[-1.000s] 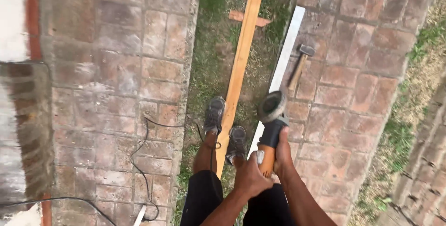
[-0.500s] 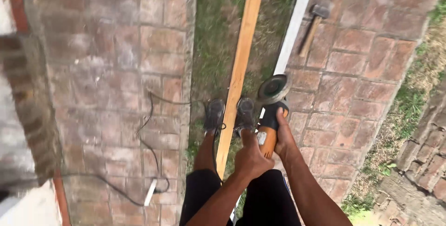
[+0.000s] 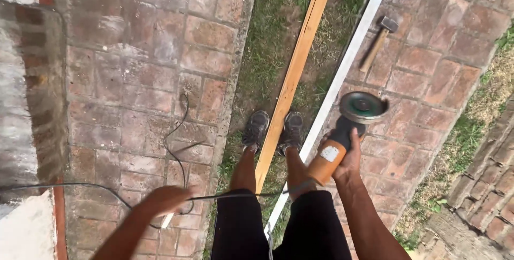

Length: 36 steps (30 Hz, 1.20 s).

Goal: The person uses an angle grinder to smooth the surface of a long wooden plank placed on the ground. The person kneels and moves the grinder along the length of the wood, generating sawdust.

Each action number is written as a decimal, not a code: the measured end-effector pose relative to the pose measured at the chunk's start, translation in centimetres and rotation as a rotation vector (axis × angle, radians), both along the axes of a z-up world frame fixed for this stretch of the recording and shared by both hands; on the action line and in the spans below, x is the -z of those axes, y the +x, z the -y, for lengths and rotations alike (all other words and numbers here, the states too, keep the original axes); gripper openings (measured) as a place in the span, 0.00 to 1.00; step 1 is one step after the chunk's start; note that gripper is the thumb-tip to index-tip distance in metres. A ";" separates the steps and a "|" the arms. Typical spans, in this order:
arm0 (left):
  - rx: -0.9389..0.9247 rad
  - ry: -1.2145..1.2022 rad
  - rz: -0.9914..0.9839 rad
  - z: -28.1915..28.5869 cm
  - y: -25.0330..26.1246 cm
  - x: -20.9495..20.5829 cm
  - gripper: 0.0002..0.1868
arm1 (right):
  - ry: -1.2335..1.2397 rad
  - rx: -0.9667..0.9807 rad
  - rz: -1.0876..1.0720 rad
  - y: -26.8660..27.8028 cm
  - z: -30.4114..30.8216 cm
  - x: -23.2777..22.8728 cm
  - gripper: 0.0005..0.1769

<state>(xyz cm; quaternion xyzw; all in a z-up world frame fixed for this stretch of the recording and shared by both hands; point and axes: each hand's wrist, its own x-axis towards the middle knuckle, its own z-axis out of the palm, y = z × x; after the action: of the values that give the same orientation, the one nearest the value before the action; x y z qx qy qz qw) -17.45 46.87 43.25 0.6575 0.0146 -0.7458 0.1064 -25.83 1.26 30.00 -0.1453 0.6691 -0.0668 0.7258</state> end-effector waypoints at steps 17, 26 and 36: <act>-0.515 0.040 0.915 -0.5 -12.6 10.7 0.26 | -0.272 -0.195 -0.065 -1.7 -1.4 -0.2 0.28; -0.650 -0.335 0.126 23.4 -8.3 5.8 0.64 | -0.372 -0.436 -0.051 -1.7 -4.8 0.2 0.26; -0.534 -0.219 0.242 26.2 -3.9 1.1 0.52 | -0.395 -0.538 -0.044 -1.9 -6.4 -1.5 0.26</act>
<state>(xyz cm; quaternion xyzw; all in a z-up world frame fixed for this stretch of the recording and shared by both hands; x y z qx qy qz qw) -21.35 20.65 42.18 0.6990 0.0936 -0.6048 0.3699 -27.76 7.65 31.55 -0.4561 0.5963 0.0017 0.6606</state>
